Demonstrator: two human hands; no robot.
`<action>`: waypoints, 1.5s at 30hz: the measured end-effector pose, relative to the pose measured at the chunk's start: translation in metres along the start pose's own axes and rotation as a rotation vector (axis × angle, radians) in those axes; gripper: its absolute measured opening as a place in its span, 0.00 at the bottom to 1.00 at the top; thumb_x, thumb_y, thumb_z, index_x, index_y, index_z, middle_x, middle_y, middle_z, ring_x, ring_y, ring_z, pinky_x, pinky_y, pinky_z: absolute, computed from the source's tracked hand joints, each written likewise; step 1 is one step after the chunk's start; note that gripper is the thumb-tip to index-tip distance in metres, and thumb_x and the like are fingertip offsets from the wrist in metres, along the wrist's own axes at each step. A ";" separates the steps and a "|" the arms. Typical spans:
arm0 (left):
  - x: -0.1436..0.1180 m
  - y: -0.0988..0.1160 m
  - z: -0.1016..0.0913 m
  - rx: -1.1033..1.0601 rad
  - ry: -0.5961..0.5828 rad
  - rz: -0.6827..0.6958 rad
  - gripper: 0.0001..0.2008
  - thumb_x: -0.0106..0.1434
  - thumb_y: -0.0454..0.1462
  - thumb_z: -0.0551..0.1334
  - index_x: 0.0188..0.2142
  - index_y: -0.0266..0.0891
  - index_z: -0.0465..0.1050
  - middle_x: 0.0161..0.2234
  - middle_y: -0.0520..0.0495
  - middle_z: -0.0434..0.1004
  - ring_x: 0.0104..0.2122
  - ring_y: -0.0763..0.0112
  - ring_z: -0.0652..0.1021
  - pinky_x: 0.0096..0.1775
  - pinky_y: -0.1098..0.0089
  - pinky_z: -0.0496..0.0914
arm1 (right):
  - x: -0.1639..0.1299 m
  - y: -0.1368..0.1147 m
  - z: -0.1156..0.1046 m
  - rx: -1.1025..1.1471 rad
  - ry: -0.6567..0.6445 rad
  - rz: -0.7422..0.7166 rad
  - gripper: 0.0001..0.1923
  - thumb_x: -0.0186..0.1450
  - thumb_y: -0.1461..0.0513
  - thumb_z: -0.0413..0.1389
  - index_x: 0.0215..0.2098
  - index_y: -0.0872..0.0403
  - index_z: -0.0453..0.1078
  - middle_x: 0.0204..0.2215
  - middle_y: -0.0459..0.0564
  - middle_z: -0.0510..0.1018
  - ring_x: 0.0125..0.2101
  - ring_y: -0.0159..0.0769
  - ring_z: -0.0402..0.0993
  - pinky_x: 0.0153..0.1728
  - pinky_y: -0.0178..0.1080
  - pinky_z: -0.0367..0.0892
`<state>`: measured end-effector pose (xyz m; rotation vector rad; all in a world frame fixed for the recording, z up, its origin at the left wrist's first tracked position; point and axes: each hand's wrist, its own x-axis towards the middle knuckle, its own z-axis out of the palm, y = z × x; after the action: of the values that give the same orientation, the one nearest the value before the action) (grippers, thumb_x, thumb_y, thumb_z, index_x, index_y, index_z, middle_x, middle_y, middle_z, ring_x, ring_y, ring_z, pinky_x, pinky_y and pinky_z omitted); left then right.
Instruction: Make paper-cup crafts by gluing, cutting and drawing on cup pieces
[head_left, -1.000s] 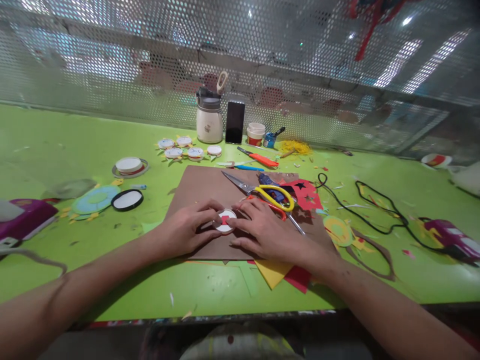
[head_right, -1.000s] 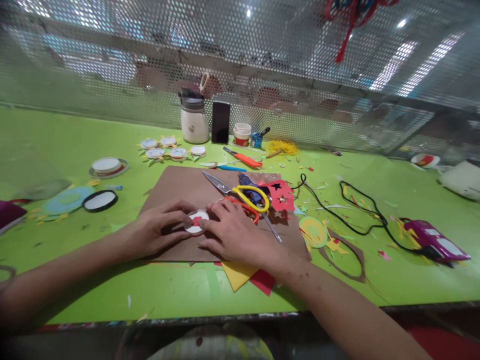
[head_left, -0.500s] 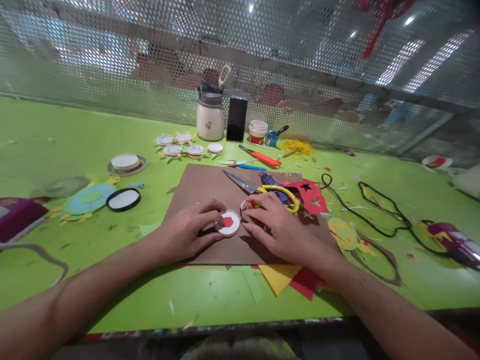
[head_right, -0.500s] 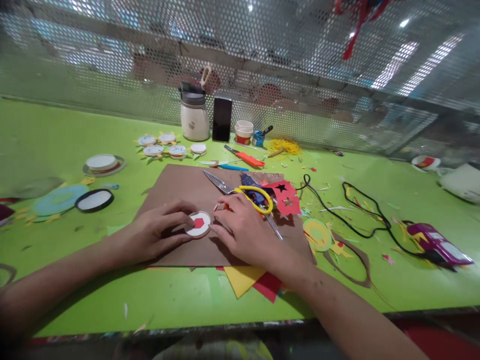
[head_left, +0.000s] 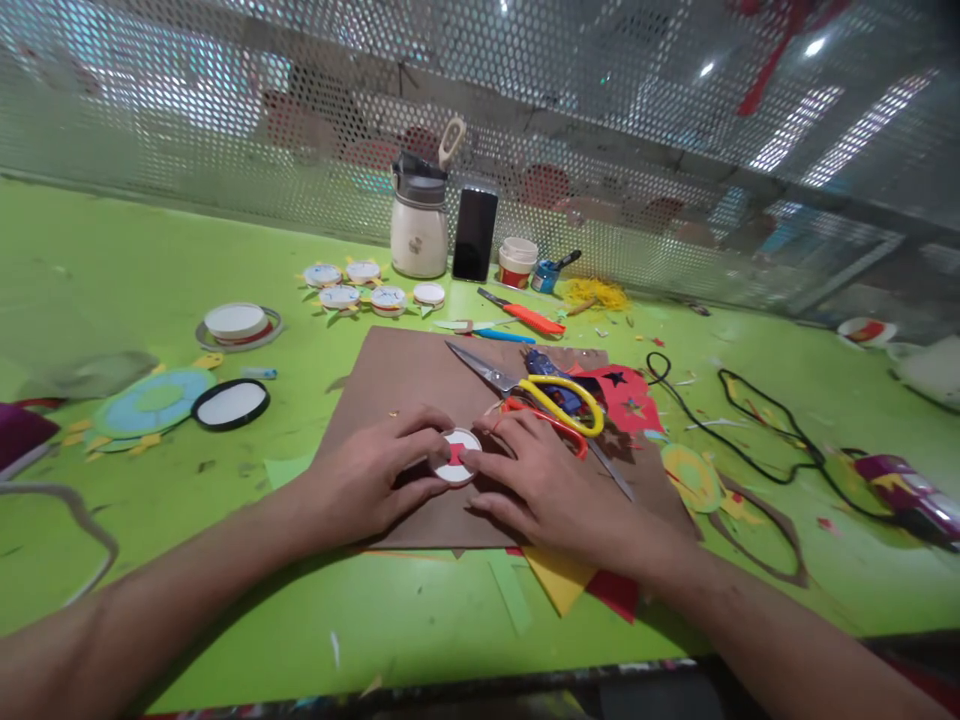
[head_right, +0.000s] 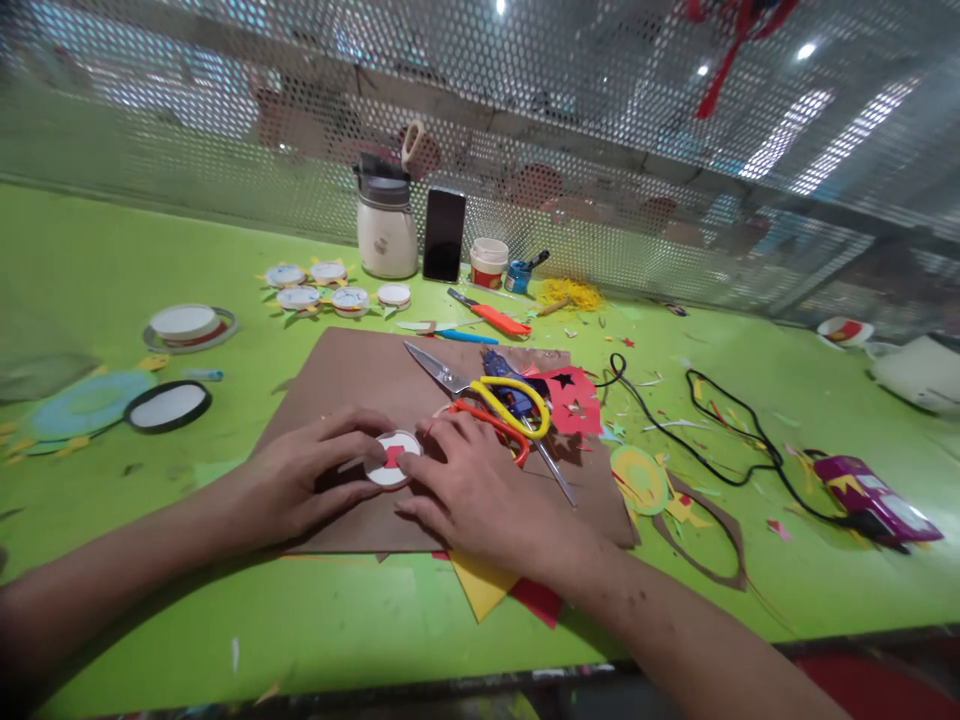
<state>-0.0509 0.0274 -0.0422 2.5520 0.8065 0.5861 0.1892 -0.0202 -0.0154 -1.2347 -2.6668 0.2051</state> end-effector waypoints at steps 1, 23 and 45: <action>0.000 0.000 0.000 -0.001 -0.002 -0.020 0.10 0.71 0.42 0.58 0.48 0.42 0.72 0.53 0.41 0.73 0.48 0.61 0.78 0.48 0.63 0.72 | 0.000 0.000 -0.001 0.003 -0.005 0.002 0.20 0.74 0.52 0.50 0.58 0.51 0.71 0.58 0.59 0.68 0.58 0.51 0.61 0.58 0.55 0.63; 0.003 -0.002 0.002 -0.148 0.027 -0.265 0.35 0.61 0.50 0.66 0.63 0.46 0.57 0.54 0.43 0.79 0.51 0.55 0.80 0.51 0.57 0.74 | 0.000 0.001 -0.001 0.023 -0.003 -0.003 0.19 0.74 0.54 0.51 0.60 0.49 0.70 0.58 0.59 0.67 0.58 0.51 0.62 0.58 0.56 0.63; 0.003 0.000 0.002 -0.169 0.060 -0.286 0.31 0.59 0.53 0.67 0.55 0.41 0.63 0.52 0.37 0.78 0.51 0.51 0.79 0.51 0.53 0.74 | 0.001 0.006 -0.001 -0.012 -0.012 -0.058 0.16 0.74 0.55 0.51 0.55 0.52 0.70 0.56 0.60 0.69 0.57 0.51 0.63 0.57 0.55 0.65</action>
<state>-0.0473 0.0286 -0.0428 2.2242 1.0720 0.6110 0.1933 -0.0162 -0.0158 -1.1613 -2.7135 0.1893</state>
